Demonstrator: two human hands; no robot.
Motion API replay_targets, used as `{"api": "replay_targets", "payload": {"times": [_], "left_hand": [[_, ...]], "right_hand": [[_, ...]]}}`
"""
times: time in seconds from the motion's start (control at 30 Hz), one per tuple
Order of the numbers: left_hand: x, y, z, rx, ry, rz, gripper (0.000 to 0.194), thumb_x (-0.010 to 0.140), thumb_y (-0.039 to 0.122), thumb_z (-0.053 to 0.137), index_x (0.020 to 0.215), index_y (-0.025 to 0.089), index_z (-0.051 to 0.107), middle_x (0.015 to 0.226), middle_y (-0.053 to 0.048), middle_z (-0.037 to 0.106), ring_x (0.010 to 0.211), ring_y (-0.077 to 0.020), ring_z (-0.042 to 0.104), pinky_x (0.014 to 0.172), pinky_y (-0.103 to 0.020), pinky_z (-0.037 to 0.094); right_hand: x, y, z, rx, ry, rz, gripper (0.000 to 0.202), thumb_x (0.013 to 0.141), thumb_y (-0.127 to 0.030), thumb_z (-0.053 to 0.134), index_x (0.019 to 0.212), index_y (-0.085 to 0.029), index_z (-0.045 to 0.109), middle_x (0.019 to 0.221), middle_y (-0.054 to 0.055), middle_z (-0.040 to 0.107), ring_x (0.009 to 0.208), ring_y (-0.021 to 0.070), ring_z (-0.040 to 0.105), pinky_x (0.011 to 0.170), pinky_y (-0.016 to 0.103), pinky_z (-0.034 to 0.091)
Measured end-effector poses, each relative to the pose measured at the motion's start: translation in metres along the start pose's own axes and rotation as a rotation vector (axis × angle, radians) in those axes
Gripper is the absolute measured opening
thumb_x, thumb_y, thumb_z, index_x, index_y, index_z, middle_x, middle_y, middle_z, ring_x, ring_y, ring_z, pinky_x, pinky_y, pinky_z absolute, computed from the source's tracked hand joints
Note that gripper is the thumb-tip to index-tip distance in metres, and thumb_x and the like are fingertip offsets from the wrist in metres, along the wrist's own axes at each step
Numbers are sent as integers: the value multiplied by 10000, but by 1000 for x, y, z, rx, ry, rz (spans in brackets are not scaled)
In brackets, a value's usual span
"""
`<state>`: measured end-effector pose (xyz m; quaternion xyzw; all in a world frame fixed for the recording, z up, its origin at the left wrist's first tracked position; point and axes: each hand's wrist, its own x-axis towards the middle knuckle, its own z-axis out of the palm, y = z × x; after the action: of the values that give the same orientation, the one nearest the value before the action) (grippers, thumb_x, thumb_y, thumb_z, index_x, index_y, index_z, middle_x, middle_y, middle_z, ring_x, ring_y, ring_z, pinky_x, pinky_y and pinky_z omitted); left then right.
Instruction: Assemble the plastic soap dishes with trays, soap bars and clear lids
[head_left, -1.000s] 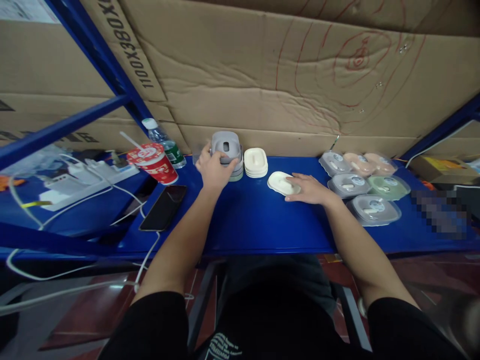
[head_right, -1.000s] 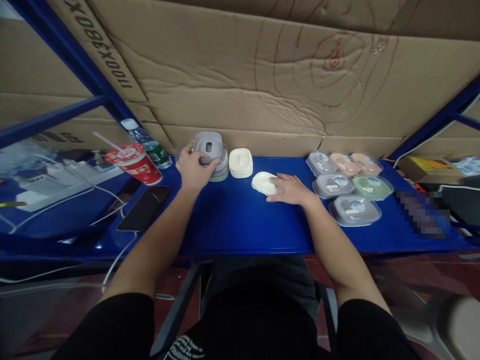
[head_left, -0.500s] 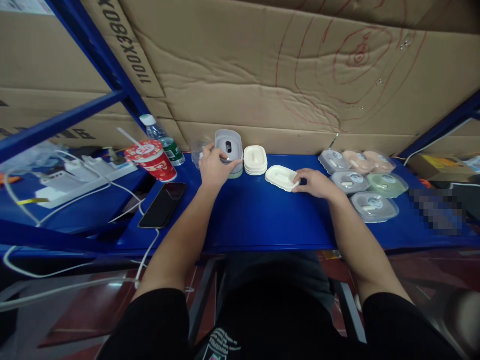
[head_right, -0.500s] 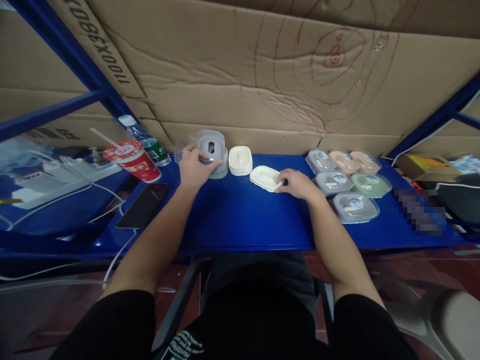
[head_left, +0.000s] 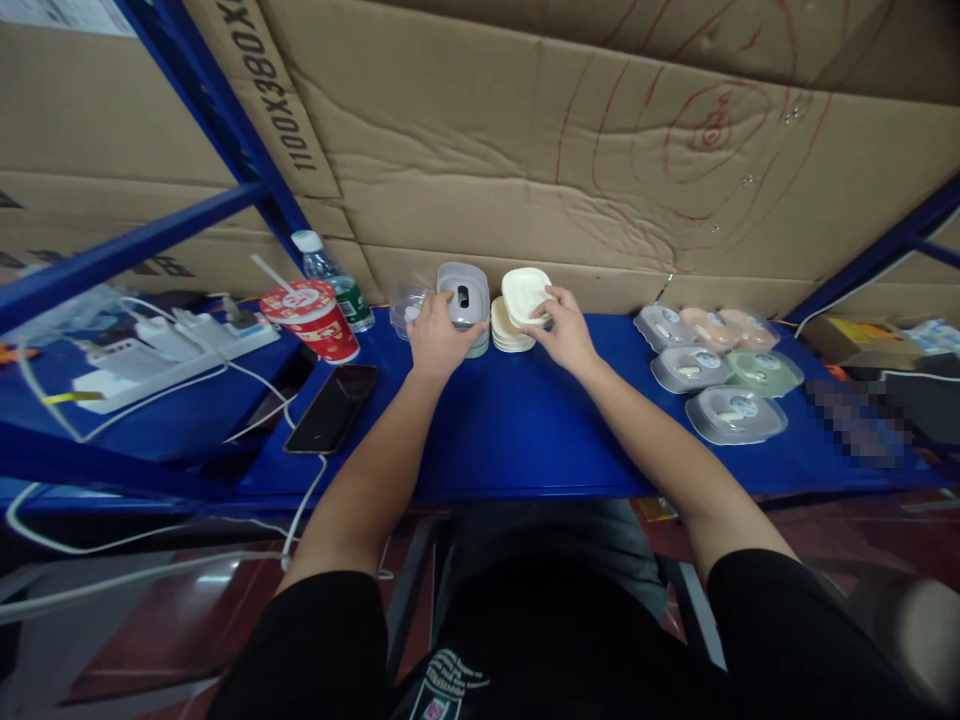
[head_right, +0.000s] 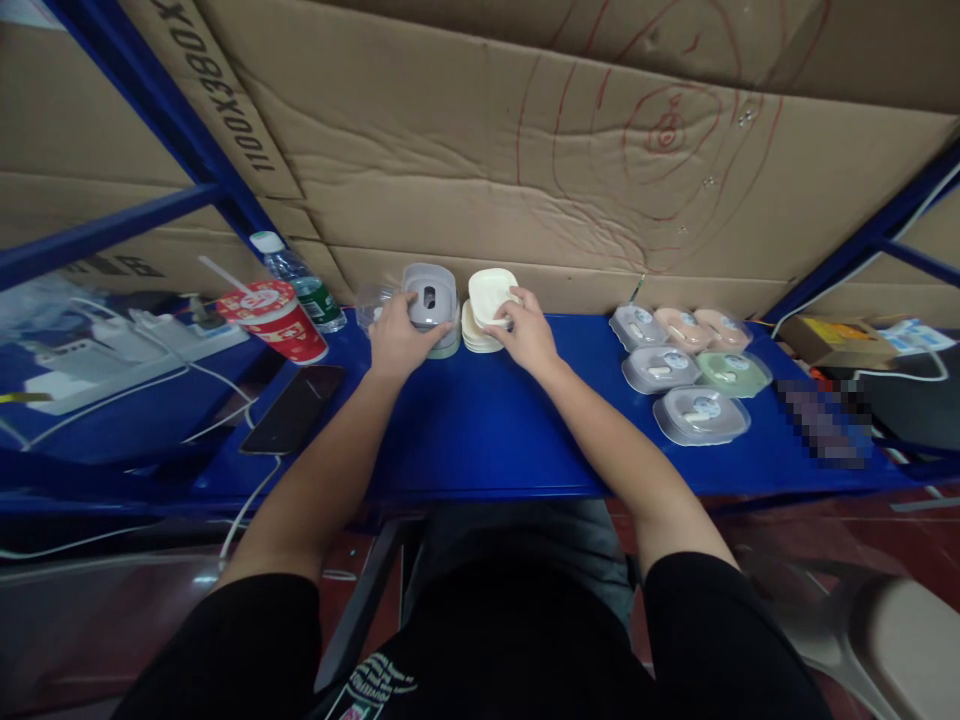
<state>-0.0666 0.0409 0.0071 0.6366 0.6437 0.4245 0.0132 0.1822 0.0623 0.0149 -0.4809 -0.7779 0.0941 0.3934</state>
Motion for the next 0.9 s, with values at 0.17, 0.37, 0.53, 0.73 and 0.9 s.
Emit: {"api": "replay_targets", "payload": {"times": [0.17,0.37,0.53,0.73,0.9], "left_hand": [[-1,0,5,9,-7,-13,636,821,482,841,1368,239,626,1630,-244,502,1490,-471,508,1172,-720,427],[-2,2,7,10,-9,-18,667,806,467,858,1378,206,637,1681,-290,409,1506,-514,476,1184,-758,373],[-3,4,4,12,-6,-27,696,806,474,851,1407,222,608,1705,-271,369,1553,-501,411,1220,-745,333],[-5,8,3,27,35,20,715,795,497,847,1421,266,590,1709,-198,377,1601,-467,334,1281,-689,279],[-8,14,3,30,53,65,689,788,458,857,1402,276,601,1688,-189,406,1583,-472,351,1274,-705,282]], "right_hand": [[9,-13,34,-45,-81,90,258,896,-344,827,1091,-226,707,1659,155,454,1480,344,550,1216,542,474],[2,-8,33,-105,-88,109,597,901,-490,800,1403,-215,626,1701,186,417,1522,383,510,1241,585,447],[-4,14,0,-137,-22,19,719,950,-709,647,1460,-205,588,1663,208,487,1568,374,445,1273,604,380],[-31,57,-68,-328,8,129,727,958,-732,588,1460,-207,612,1581,212,575,1521,429,473,1266,689,320],[-55,90,-109,-474,-70,437,815,840,-739,727,1446,-200,649,1583,248,557,1524,557,413,1178,865,264]]}}
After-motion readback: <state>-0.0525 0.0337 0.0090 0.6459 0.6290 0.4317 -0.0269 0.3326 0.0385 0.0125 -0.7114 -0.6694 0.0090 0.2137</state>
